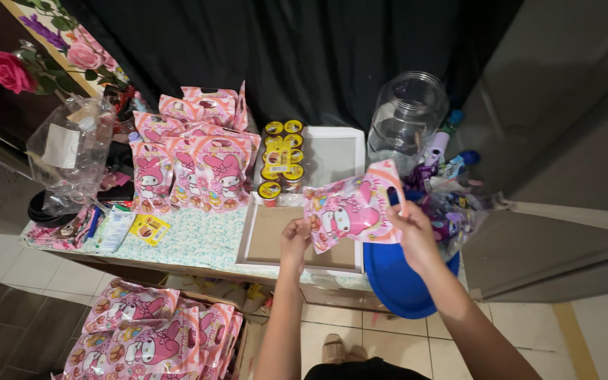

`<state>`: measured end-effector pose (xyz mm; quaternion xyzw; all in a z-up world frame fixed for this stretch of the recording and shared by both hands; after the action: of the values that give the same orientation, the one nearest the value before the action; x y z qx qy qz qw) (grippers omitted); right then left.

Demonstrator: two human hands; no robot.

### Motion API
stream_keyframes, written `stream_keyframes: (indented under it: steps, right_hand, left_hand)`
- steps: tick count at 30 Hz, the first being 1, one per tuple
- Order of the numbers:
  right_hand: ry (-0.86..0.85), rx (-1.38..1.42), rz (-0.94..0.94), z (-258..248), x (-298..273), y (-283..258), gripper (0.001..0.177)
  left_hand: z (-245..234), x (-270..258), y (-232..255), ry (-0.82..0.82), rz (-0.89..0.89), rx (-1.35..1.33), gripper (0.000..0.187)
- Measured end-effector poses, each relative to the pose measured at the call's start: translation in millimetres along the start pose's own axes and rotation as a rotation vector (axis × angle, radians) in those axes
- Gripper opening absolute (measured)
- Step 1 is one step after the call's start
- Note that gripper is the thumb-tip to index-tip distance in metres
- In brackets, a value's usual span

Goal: The person repeatedly picks small snack items from a blue bowl and places them into pink My Melody branded bags on a table. The person also arranges the filled bags and other snack items on the table.

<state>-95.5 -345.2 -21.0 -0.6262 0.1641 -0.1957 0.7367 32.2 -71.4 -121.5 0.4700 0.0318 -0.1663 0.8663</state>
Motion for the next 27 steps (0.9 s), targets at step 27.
stream_keyframes:
  steps: [27]
  right_hand:
    - [-0.154,0.039,0.100,2,-6,-21,0.005]
  left_hand:
    - [-9,1,-58,0.046,0.042,-0.332,0.010]
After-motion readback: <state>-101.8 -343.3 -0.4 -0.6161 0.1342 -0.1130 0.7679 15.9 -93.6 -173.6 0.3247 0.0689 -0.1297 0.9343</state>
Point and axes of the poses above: each hand's wrist, its own x-axis towards the middle knuckle, its own z-axis out of the palm, y = z × x, the point moved 10 cm from there along x, towards the middle knuckle, and after that the axes turned 6 degrees about -x, right-handed, at the moved point
